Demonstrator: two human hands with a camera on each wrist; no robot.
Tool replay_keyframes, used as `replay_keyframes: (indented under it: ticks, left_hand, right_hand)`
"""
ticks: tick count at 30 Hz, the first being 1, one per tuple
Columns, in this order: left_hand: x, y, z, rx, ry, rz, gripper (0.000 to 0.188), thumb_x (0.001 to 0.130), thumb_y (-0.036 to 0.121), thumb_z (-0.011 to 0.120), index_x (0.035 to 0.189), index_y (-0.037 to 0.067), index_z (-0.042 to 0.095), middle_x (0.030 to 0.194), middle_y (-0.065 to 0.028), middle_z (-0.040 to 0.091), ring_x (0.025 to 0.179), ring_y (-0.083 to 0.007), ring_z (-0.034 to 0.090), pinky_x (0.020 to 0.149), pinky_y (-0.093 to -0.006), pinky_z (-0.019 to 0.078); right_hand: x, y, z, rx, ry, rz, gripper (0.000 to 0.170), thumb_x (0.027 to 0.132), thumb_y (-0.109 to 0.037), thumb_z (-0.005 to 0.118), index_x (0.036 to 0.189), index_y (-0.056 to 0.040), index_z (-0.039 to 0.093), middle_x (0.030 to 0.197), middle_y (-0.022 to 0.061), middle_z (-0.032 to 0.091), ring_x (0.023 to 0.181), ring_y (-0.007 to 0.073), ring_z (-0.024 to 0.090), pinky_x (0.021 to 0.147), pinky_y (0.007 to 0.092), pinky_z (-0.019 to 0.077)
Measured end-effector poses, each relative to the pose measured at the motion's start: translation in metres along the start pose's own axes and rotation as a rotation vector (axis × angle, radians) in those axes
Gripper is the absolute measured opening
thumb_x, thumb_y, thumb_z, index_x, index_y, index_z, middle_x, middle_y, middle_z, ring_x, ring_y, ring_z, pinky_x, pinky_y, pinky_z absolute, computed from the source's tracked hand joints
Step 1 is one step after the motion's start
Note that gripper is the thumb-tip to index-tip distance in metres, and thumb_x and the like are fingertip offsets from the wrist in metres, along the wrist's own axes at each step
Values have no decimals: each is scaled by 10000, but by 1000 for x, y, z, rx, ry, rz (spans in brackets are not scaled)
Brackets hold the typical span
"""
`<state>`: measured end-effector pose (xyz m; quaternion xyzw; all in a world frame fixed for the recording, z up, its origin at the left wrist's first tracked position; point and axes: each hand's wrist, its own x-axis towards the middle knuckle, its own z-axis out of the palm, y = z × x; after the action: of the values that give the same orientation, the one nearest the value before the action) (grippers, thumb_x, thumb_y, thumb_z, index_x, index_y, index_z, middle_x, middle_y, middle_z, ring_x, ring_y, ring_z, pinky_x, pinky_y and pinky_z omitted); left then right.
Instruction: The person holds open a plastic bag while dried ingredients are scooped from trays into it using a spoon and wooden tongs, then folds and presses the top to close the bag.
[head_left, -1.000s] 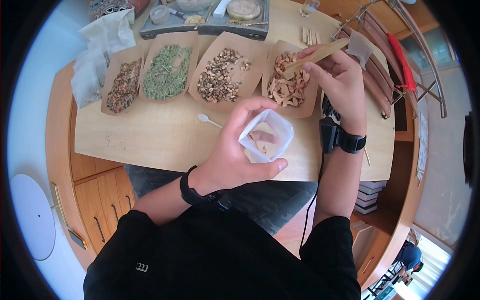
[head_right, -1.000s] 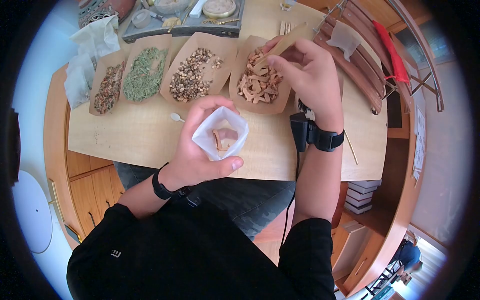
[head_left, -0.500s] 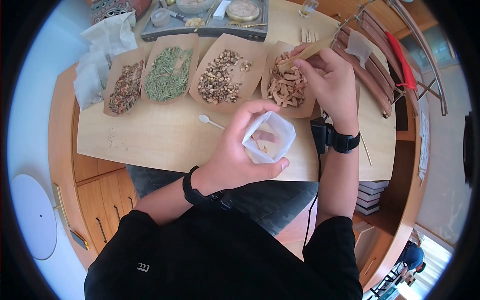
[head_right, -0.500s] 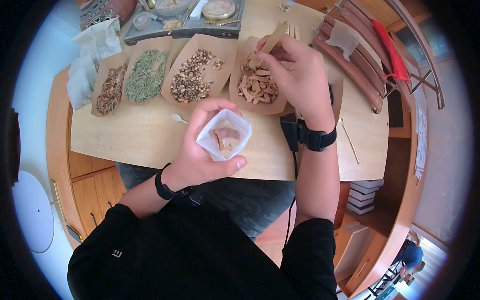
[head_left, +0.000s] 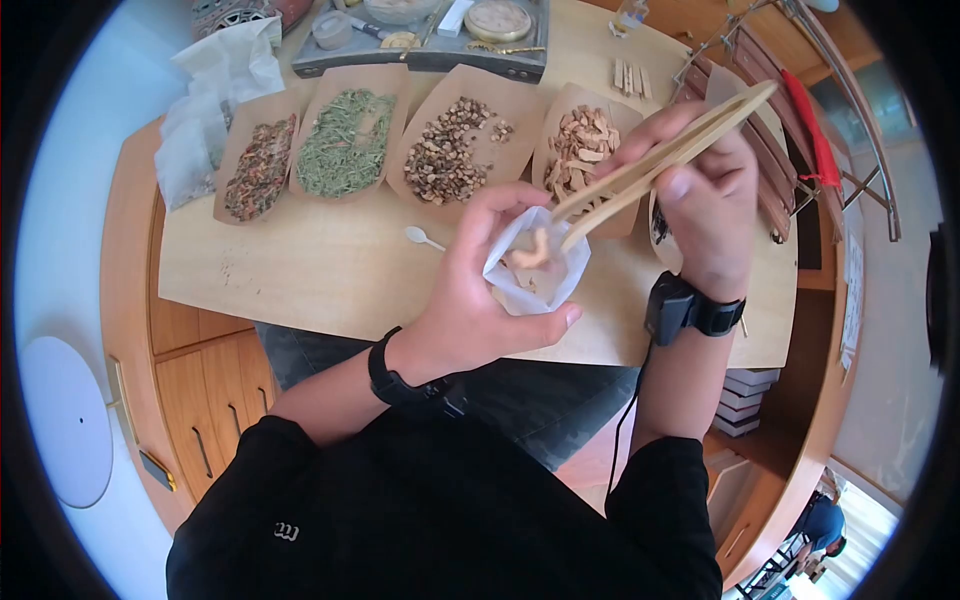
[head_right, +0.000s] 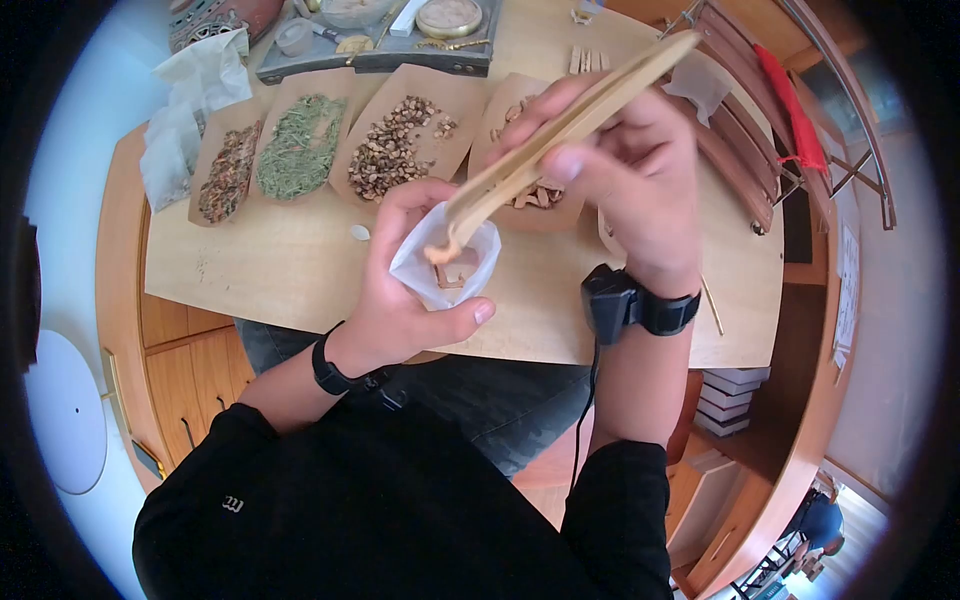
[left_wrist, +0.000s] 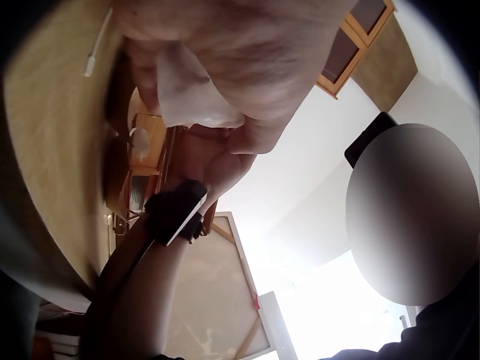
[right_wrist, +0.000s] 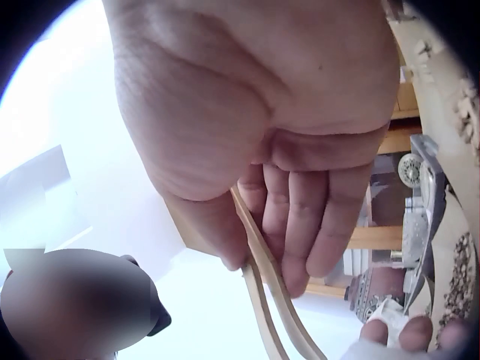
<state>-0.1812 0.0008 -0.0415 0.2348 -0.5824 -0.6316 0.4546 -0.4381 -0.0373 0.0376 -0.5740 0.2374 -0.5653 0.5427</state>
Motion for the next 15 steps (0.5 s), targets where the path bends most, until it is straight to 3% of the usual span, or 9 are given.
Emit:
replay_keyframes:
  ticks: [2,3,5,6,9,11,15]
  left_hand:
    - [0,0,1,-45,-6,20,901,827,103,969,1563,85,449,1463,-79,528,1377,-196,584,1055,-389,596]
    - [0,2,2,-49,-5,19,901,827,103,969,1563,85,449,1463,-79,528,1377,-196,584,1055,-389,596]
    - [0,6,3,13,-29,2,909,835,147,969,1563,95,427,1412,-68,530,1314,-181,584,1066,-377,553]
    - [-1,7,3,13,-30,2,909,835,147,969,1563,95,427,1412,-68,530,1314,-181,584,1066,-377,553]
    - [-2,7,2,1,-60,-32,909,834,160,976,1563,90,436,1414,-67,527,1314,-173,584,1062,-371,554]
    - [-3,4,2,-18,-50,-10,874,825,120,972,1549,62,487,1469,-90,526,1366,-193,595,1049,-378,602]
    - [-3,5,1,-15,-57,-11,866,829,123,970,1549,61,492,1463,-91,530,1365,-192,597,1049,-380,605]
  right_hand:
    - [-1,-5,-2,-156,185,-114,283,1030,17,741,1307,61,701,1216,170,812,1132,304,811,1031,417,643]
    - [-1,-7,-7,-159,185,-111,283,1030,17,741,1307,61,701,1216,170,812,1132,304,811,1031,417,643]
    - [2,-8,-23,-590,281,-2,255,1042,24,739,1294,58,718,1230,137,808,1150,239,792,1043,370,613]
    - [2,-8,-29,-642,240,104,246,1041,26,747,1286,49,737,1236,107,809,1163,175,769,1036,339,596]
    - [1,1,-32,-546,104,229,269,1032,25,756,1300,36,742,1233,90,809,1165,159,765,1039,335,600]
    - [3,7,-27,-551,87,251,259,1038,16,752,1296,37,744,1238,79,809,1161,154,763,1047,333,601]
    - [6,13,-21,-572,79,287,246,1040,10,755,1285,34,752,1236,86,812,1158,149,763,1048,332,604]
